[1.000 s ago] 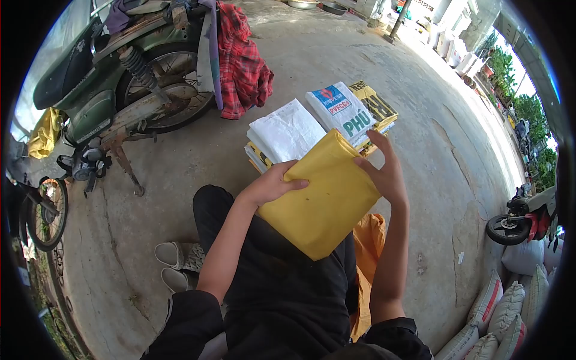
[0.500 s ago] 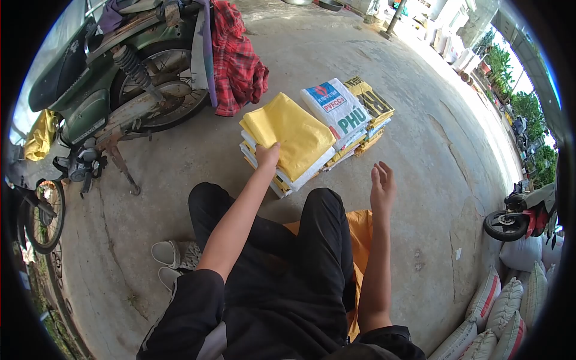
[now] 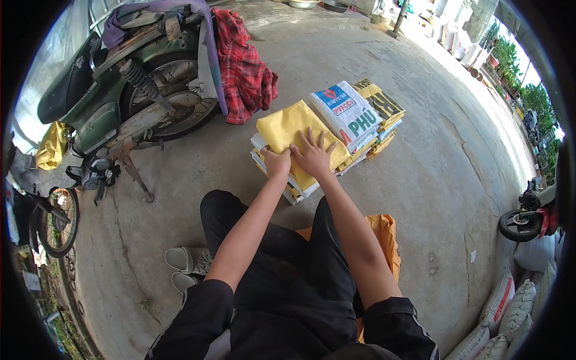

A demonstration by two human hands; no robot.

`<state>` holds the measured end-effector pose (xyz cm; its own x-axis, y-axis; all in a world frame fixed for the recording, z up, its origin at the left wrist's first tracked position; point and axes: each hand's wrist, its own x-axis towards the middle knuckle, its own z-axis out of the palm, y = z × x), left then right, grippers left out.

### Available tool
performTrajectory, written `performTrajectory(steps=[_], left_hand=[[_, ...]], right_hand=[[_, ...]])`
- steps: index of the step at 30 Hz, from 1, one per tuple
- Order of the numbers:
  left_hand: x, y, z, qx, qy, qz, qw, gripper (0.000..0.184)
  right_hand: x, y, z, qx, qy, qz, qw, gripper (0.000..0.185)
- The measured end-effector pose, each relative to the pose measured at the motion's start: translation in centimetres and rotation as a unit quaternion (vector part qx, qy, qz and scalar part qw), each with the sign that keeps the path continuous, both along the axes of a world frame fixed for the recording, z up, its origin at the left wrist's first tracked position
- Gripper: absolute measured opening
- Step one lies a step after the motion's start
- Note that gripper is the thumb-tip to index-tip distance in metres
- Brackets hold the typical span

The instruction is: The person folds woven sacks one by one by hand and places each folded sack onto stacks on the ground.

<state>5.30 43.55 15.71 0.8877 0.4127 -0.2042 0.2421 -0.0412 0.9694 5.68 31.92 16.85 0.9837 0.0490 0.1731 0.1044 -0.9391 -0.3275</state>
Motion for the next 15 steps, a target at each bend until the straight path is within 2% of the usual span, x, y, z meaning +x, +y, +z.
performTrajectory(steps=[1, 2, 3, 4, 6, 7, 9, 13, 15], left_hand=[[-0.3, 0.1, 0.6, 0.003, -0.003, 0.002, 1.000, 0.073], [-0.4, 0.3, 1.2, 0.187, 0.032, 0.070, 0.979, 0.081], [-0.3, 0.4, 1.5, 0.363, 0.068, 0.135, 0.920, 0.088], [0.8, 1.0, 0.0, 0.364, 0.070, 0.135, 0.919, 0.088], [2.8, 2.3, -2.4, 0.174, -0.053, -0.004, 0.983, 0.094], [3.1, 2.4, -2.8, 0.177, -0.049, -0.006, 0.983, 0.094], [4.0, 2.4, -3.5, 0.149, 0.040, -0.070, 0.985, 0.087], [4.4, 2.4, -7.0, 0.206, 0.081, -0.043, 0.974, 0.078], [4.0, 2.6, -7.9, 0.326, 0.087, -0.038, 0.940, 0.077]], right_hand=[[0.3, 0.5, -0.2, 0.003, -0.003, 0.002, 1.000, 0.068], [0.3, 1.0, -0.5, -0.012, 0.004, -0.003, 1.000, 0.070], [0.4, 1.3, -0.8, -0.027, 0.013, -0.008, 1.000, 0.072], [0.6, 1.4, -1.0, -0.032, 0.018, -0.007, 0.999, 0.078], [1.1, 1.2, -2.1, -0.025, 0.000, -0.011, 1.000, 0.080], [1.3, 1.1, -2.7, -0.018, -0.022, -0.017, 0.999, 0.081], [1.5, 1.3, -3.9, -0.019, -0.023, -0.016, 0.999, 0.083], [0.9, 1.5, -6.4, -0.043, -0.014, -0.011, 0.999, 0.083], [0.7, 1.8, -7.3, -0.045, -0.025, -0.011, 0.999, 0.082]])
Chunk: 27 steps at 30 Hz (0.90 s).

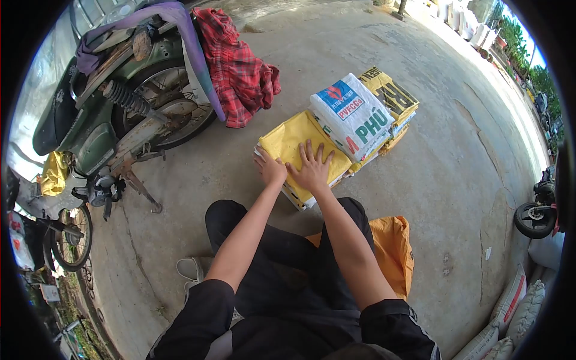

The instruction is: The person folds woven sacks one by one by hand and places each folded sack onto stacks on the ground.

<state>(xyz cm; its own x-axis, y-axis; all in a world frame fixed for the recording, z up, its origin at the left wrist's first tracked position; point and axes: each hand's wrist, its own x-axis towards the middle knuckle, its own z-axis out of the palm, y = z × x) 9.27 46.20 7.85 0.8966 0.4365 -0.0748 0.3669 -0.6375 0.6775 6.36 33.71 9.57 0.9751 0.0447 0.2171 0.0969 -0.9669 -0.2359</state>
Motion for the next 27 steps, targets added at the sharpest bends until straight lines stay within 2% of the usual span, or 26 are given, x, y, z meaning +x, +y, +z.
performTrajectory(steps=[1, 2, 3, 4, 6, 7, 9, 11, 14, 16, 17, 23, 25, 27], left_hand=[[-0.3, -0.3, 1.4, 0.004, 0.002, -0.001, 1.000, 0.077], [-0.5, -0.7, 2.7, 0.141, -0.085, -0.041, 0.986, 0.073], [-0.9, -1.1, 4.1, 0.273, -0.171, -0.081, 0.943, 0.069], [-0.4, -1.3, 4.7, 0.273, -0.167, -0.084, 0.944, 0.069], [2.0, -2.0, 5.7, 0.331, -0.243, -0.323, 0.853, 0.055], [3.3, -2.1, 5.2, 0.329, -0.238, -0.327, 0.853, 0.055], [5.5, -2.1, 4.1, 0.339, -0.117, -0.411, 0.838, 0.052], [6.6, -1.2, 1.3, 0.309, -0.125, -0.412, 0.848, 0.053], [6.5, -0.9, -0.3, 0.278, -0.143, -0.404, 0.860, 0.054], [6.4, -0.8, -0.9, 0.255, -0.194, -0.385, 0.866, 0.053], [6.4, -0.8, -1.1, 0.253, -0.190, -0.387, 0.866, 0.053], [6.0, -1.9, -0.7, 0.282, -0.166, -0.386, 0.863, 0.052], [6.1, -2.8, -1.8, 0.328, -0.159, -0.363, 0.858, 0.053], [5.6, -4.1, -2.9, 0.318, -0.156, -0.339, 0.872, 0.053]], right_hand=[[0.0, 0.1, -0.3, -0.007, -0.013, 0.001, 1.000, 0.082], [0.1, 0.0, -0.5, -0.005, -0.011, -0.001, 1.000, 0.082], [0.1, 0.0, -0.8, -0.013, -0.018, 0.002, 1.000, 0.081], [0.1, 0.0, -0.9, -0.022, -0.022, 0.005, 0.999, 0.081], [-0.3, 0.1, -0.7, -0.014, -0.024, 0.009, 1.000, 0.080], [-0.4, 0.1, -0.6, -0.009, -0.031, 0.013, 0.999, 0.080], [-0.3, -0.3, -1.0, 0.017, -0.043, 0.013, 0.999, 0.081], [-0.6, -0.9, -1.4, 0.044, -0.054, 0.016, 0.997, 0.081], [-1.5, -1.5, -0.8, 0.086, -0.022, 0.043, 0.995, 0.080], [-3.1, -1.1, 0.1, 0.070, -0.076, -0.048, 0.993, 0.075], [-3.2, -0.9, 0.0, 0.070, -0.071, -0.050, 0.994, 0.075], [-2.7, -0.9, -1.6, 0.041, -0.063, -0.075, 0.994, 0.076], [-2.5, -0.9, -1.7, 0.041, -0.040, -0.074, 0.996, 0.073], [-2.3, -1.0, -2.0, 0.038, -0.025, -0.069, 0.997, 0.073]])
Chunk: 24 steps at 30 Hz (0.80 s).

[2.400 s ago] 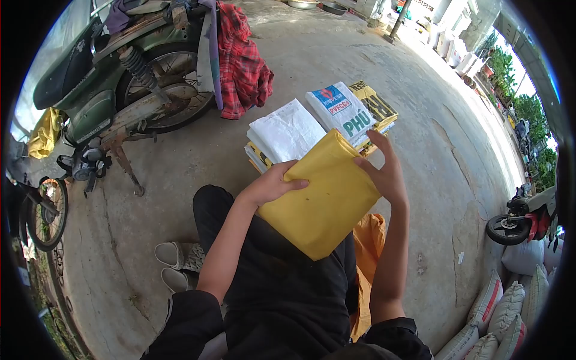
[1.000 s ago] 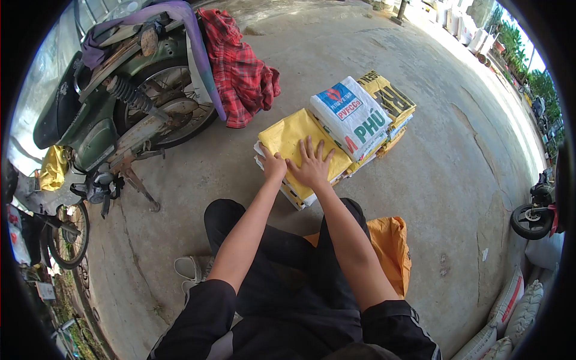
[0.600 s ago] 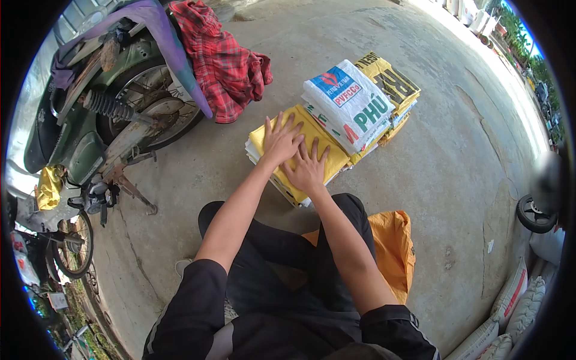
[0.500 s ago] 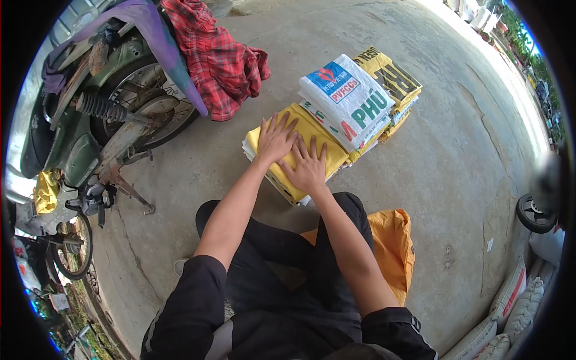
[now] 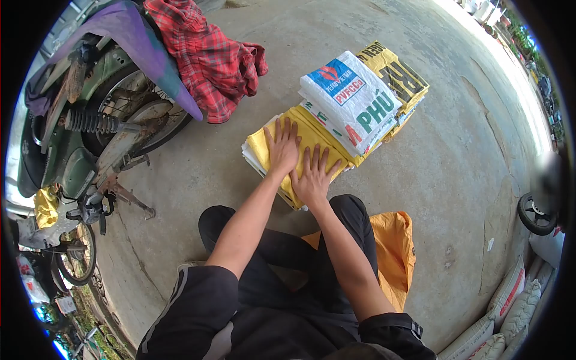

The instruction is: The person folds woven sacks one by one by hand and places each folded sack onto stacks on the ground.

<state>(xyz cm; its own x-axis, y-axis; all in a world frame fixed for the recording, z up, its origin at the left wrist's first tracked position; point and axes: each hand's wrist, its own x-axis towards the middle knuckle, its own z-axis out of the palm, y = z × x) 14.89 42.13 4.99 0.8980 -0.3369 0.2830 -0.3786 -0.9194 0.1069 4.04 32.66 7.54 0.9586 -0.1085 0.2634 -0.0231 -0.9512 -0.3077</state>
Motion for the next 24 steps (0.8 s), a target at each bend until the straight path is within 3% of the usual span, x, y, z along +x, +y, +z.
performTrajectory(steps=[3, 5, 6, 7, 9, 10, 11, 12, 14, 15, 17, 21, 24], left_hand=[[-0.9, -0.9, 0.3, -0.027, 0.011, 0.036, 0.999, 0.062], [-2.1, -1.4, 2.2, -0.032, 0.025, 0.051, 0.998, 0.080], [-2.0, -1.5, 1.6, -0.065, 0.013, 0.046, 0.997, 0.096], [-2.0, -1.5, 1.5, -0.063, 0.015, 0.047, 0.997, 0.096], [-2.0, -1.7, 1.4, -0.043, 0.014, 0.047, 0.998, 0.095], [-2.0, -1.7, 1.5, -0.043, 0.013, 0.049, 0.998, 0.095], [-2.1, -1.6, 1.7, -0.041, 0.015, 0.050, 0.998, 0.095], [-2.2, -1.6, 1.8, -0.040, 0.018, 0.051, 0.998, 0.095], [-2.2, -1.3, 1.9, -0.045, 0.023, 0.046, 0.998, 0.095], [-2.2, -1.2, 1.8, -0.055, 0.029, 0.043, 0.997, 0.095], [-2.2, -0.8, 1.7, -0.059, 0.026, 0.039, 0.997, 0.096], [-2.2, -0.4, 1.6, -0.052, 0.020, 0.040, 0.998, 0.099], [-2.0, -0.6, 1.8, -0.047, 0.030, 0.027, 0.998, 0.092]], right_hand=[[-0.1, -0.9, -1.0, -0.012, 0.014, 0.021, 1.000, 0.068], [1.4, -3.0, 1.2, -0.024, 0.008, 0.039, 0.999, 0.063], [3.2, -4.7, 6.0, 0.016, 0.233, 0.085, 0.969, 0.055], [4.9, -5.8, 10.1, 0.057, 0.447, 0.126, 0.884, 0.048], [8.0, -7.2, 14.4, 0.177, 0.208, -0.014, 0.962, 0.038], [10.4, -8.7, 14.8, 0.116, 0.036, 0.023, 0.992, 0.046], [12.7, -10.2, 15.1, 0.053, -0.139, 0.058, 0.987, 0.055], [14.4, -10.9, 14.8, 0.055, -0.141, 0.057, 0.987, 0.055], [16.7, -11.7, 12.4, -0.104, -0.111, 0.016, 0.988, 0.074], [16.8, -12.0, 10.7, -0.102, -0.111, 0.015, 0.988, 0.074], [16.6, -12.2, 7.0, -0.106, 0.042, 0.038, 0.993, 0.084], [15.9, -11.6, 2.9, -0.111, -0.049, 0.029, 0.992, 0.079], [16.0, -11.6, 1.5, -0.086, -0.052, 0.033, 0.994, 0.078]])
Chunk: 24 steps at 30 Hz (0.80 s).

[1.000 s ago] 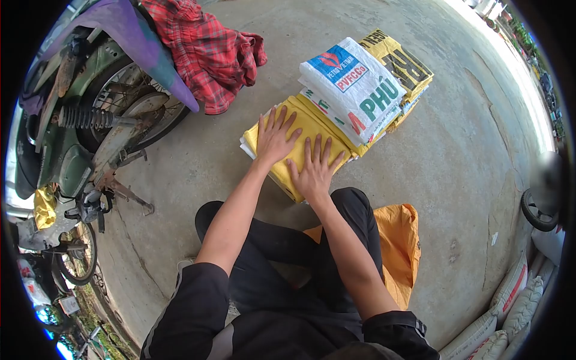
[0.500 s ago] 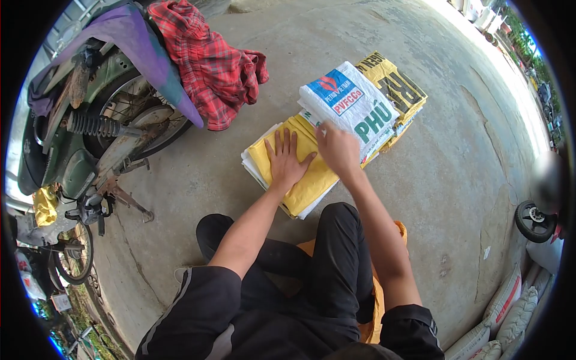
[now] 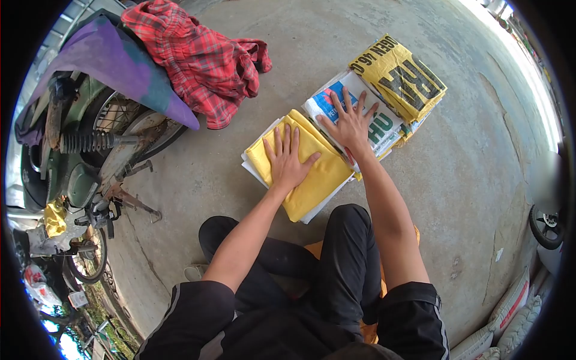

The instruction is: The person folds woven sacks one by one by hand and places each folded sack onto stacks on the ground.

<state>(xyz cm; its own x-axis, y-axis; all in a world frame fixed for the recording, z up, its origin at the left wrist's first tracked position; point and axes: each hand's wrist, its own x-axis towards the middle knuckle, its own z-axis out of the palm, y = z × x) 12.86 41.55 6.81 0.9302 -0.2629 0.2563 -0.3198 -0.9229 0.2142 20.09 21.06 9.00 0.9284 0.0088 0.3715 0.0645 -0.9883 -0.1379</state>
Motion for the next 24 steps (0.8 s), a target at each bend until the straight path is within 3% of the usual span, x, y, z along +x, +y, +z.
performTrajectory(steps=[4, 8, 13, 15, 24], left_hand=[[-0.2, -0.7, 0.5, 0.026, 0.005, -0.042, 0.999, 0.076], [0.9, -1.8, 1.3, 0.015, 0.032, -0.079, 0.996, 0.082], [0.3, -1.4, 1.1, 0.004, 0.038, -0.037, 0.999, 0.085], [-0.5, -1.7, 1.0, 0.005, 0.046, -0.004, 0.999, 0.086], [0.0, -2.0, 0.3, 0.004, -0.010, -0.007, 1.000, 0.081]], right_hand=[[0.5, -0.1, -1.8, 0.025, -0.014, -0.008, 1.000, 0.079], [0.5, 0.0, -1.5, 0.035, -0.015, -0.002, 0.999, 0.078], [0.3, 0.2, -1.0, 0.016, 0.053, -0.013, 0.998, 0.079], [0.5, -0.1, -1.5, 0.033, -0.007, -0.002, 0.999, 0.076], [0.4, 0.2, -0.8, 0.040, -0.003, -0.003, 0.999, 0.077]])
